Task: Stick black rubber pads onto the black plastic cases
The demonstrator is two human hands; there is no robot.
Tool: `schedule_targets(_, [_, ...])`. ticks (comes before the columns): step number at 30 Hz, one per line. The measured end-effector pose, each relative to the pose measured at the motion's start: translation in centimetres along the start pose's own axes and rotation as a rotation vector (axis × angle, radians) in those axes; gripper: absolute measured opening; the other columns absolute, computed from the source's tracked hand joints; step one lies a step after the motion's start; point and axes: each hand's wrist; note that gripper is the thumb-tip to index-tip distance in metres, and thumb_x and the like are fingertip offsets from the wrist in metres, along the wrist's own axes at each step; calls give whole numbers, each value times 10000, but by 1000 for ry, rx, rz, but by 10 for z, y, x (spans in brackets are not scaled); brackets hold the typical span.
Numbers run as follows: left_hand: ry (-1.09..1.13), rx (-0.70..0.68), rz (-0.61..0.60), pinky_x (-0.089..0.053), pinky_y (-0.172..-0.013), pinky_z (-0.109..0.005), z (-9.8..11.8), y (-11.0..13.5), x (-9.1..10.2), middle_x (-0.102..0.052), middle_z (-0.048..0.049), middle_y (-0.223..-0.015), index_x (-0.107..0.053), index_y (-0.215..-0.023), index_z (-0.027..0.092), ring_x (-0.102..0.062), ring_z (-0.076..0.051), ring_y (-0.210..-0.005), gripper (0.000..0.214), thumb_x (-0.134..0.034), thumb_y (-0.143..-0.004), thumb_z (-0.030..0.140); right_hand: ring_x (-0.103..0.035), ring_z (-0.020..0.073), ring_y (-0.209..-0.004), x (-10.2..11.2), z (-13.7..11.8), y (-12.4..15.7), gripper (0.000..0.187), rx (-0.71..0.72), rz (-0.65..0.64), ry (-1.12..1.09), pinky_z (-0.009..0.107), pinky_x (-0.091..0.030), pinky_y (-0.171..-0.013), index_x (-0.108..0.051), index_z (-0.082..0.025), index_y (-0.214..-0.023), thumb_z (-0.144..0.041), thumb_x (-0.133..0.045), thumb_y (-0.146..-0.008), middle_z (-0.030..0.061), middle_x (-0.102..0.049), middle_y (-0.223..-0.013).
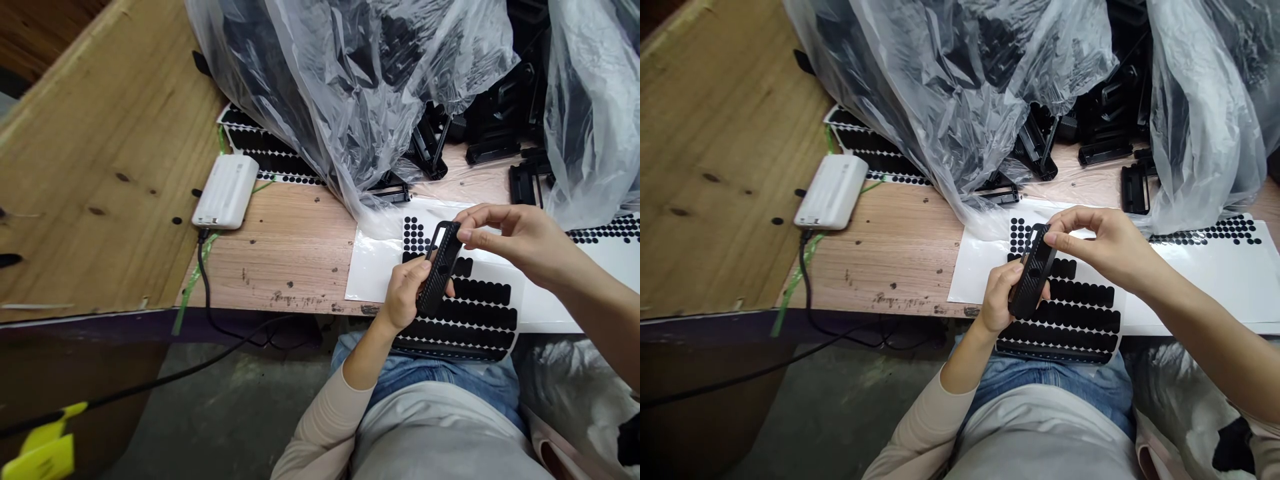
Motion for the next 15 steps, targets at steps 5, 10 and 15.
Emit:
schedule_targets(5, [-16, 9, 11, -325, -450, -269, 1, 1, -1, -650, -69, -573, -756, -740, 130, -481, -124, -454, 648, -509, -1037, 650, -758, 310, -1047, -6, -6, 0, 478, -8, 53, 8, 408, -623, -864, -833, -240, -841, -698, -935, -746, 88, -829, -1077])
schedule_targets(10, [-31, 14, 7, -324, -454, -272, 1, 2, 0, -629, -60, -557, -762, -741, 132, -473, -124, -451, 654, -501, -1037, 654, -765, 292, -1002, -7, -7, 1, 474, 32, 68, 16, 419, -661, -862, -834, -240, -842, -701, -913, -772, 85, -830, -1042])
schedule_targets(15, [-43, 15, 8, -339, -464, -273, 0, 2, 2, -649, -68, -582, -754, -740, 138, -485, -131, -469, 647, -517, -1023, 669, -774, 277, -970, -5, -5, 1, 458, 56, 58, 32, 445, -666, -920, -842, -238, -857, -689, -899, -799, 74, -834, -1028])
Point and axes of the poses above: each hand's wrist, its own y-axis away from the middle knuckle, its own x-axis out of the back of the hand, z = x × y
